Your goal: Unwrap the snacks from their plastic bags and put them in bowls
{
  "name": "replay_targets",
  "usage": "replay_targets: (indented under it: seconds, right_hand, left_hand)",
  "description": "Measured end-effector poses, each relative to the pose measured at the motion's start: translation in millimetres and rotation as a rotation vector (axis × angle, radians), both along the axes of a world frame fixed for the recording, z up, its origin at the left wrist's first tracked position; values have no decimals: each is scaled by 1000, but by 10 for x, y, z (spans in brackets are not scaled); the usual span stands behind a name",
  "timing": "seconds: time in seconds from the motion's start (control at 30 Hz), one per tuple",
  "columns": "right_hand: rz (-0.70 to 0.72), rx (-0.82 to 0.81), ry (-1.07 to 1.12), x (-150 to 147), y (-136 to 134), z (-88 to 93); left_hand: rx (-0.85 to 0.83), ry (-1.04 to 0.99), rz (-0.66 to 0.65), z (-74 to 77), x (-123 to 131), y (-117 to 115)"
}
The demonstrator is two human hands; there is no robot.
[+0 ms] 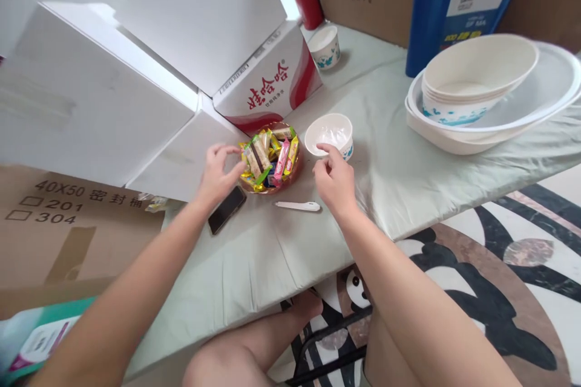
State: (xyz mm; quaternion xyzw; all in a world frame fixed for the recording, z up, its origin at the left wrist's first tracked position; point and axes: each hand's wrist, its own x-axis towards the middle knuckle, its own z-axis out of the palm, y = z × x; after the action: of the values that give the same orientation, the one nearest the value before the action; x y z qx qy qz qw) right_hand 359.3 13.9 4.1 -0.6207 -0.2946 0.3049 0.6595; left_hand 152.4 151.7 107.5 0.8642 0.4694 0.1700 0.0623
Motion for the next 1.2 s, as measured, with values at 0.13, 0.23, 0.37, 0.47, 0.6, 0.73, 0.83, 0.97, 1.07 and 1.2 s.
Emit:
replay_targets:
  seconds: [0.13, 0.23, 0.37, 0.47, 0.6, 0.73, 0.83, 0.97, 1.07, 1.2]
  right_hand:
    - [4, -102, -112, -11, 18, 48]
    - [31, -331, -242, 34, 2, 89]
    - [-3, -462, -338, 156, -65, 120]
    - [-69, -469, -366, 234, -122, 139]
    - [-113, -457, -362, 289, -157, 158]
    - [-131, -440, -328, 341, -151, 139]
    - [-148, -418, -329, 376, -159, 118]
    - [-182, -409, -340, 379, -177, 101]
    - [-178, -406, -344, 364, -179, 94]
    - [-205, -388, -328, 366, -190, 90]
  left_hand:
    - [-319, 55, 117, -303, -348, -169]
    - [-399, 41, 100, -509, -342, -165]
    - [-347, -70, 83, -667, -257, -86]
    - [-332, -100, 42, -692, -229, -41]
    - [-317, -84, -34, -685, -184, 54]
    - [-357, -92, -86, -721, -66, 269]
    - [-335, -103, -112, -760, 115, 445]
    - [-239, -92, -179, -820, 472, 623]
    - [-215, -83, -215, -859, 766, 726]
    - [-225, -100, -219, -858, 1161, 815]
